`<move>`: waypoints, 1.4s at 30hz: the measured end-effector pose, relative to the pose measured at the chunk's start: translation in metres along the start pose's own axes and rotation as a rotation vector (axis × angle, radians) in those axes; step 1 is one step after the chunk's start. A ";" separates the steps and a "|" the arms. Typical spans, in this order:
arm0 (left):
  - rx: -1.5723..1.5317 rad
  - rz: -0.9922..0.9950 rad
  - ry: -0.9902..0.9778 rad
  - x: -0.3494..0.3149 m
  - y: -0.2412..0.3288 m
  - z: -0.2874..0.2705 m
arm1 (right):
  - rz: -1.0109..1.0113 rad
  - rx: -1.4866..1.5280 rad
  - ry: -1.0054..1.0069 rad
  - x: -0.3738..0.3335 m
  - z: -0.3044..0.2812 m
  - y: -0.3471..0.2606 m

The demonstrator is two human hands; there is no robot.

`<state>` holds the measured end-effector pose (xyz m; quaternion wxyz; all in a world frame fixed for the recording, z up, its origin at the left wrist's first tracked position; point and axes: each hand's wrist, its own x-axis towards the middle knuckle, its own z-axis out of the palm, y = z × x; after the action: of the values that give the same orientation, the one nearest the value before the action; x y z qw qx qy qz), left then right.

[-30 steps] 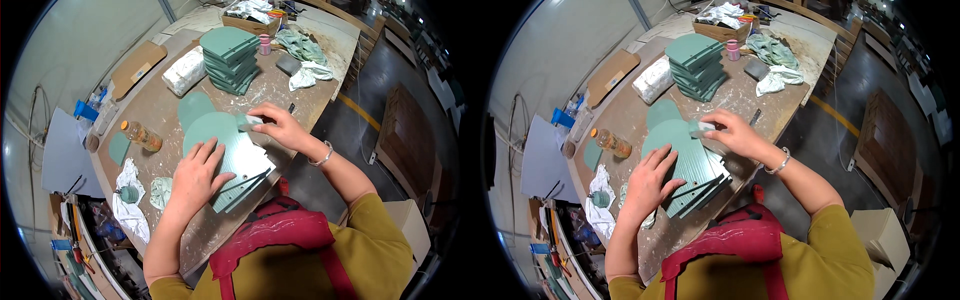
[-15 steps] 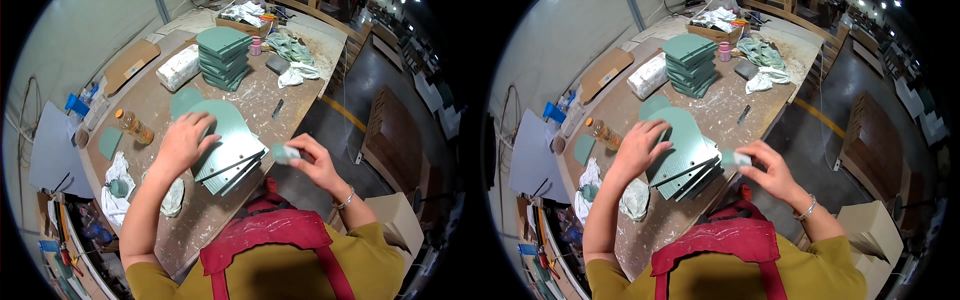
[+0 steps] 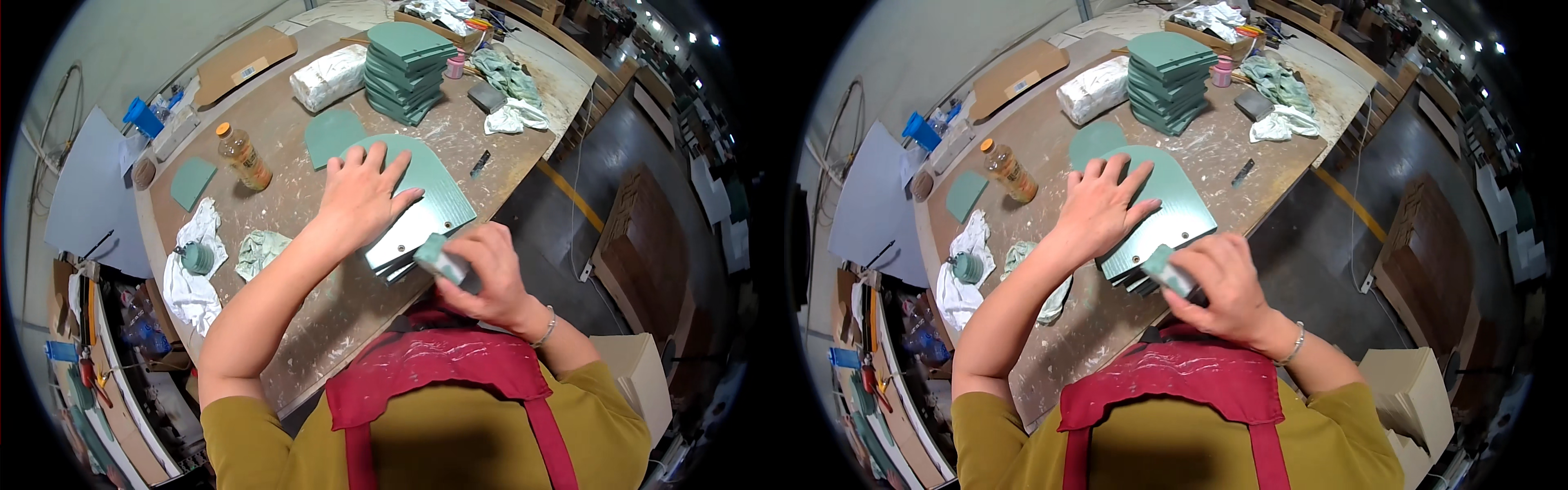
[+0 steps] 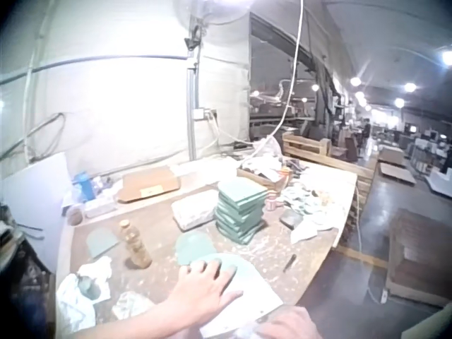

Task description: The person polishes green wooden parts by hand using a small piece of abrasive foam and a white cloth, handling several pieces individually and stacking them on a workbench.

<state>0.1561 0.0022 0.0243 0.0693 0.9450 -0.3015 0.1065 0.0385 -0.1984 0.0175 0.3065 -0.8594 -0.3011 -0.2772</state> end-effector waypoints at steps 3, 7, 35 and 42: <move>-0.029 0.102 0.022 0.003 -0.016 -0.001 | -0.070 -0.038 -0.034 0.010 0.010 -0.008; -0.036 0.179 0.058 0.007 -0.030 0.001 | -0.085 -0.062 -0.036 0.015 0.020 -0.015; 0.008 0.146 0.026 0.006 -0.025 0.002 | 0.157 -0.270 0.101 -0.019 -0.009 0.022; -0.008 0.147 0.019 0.010 -0.022 0.001 | -0.123 -0.067 -0.090 0.018 0.036 -0.027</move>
<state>0.1768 0.0141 0.0247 0.0677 0.9189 -0.3699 0.1191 0.0428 -0.1499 0.0154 0.2463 -0.8607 -0.3572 -0.2664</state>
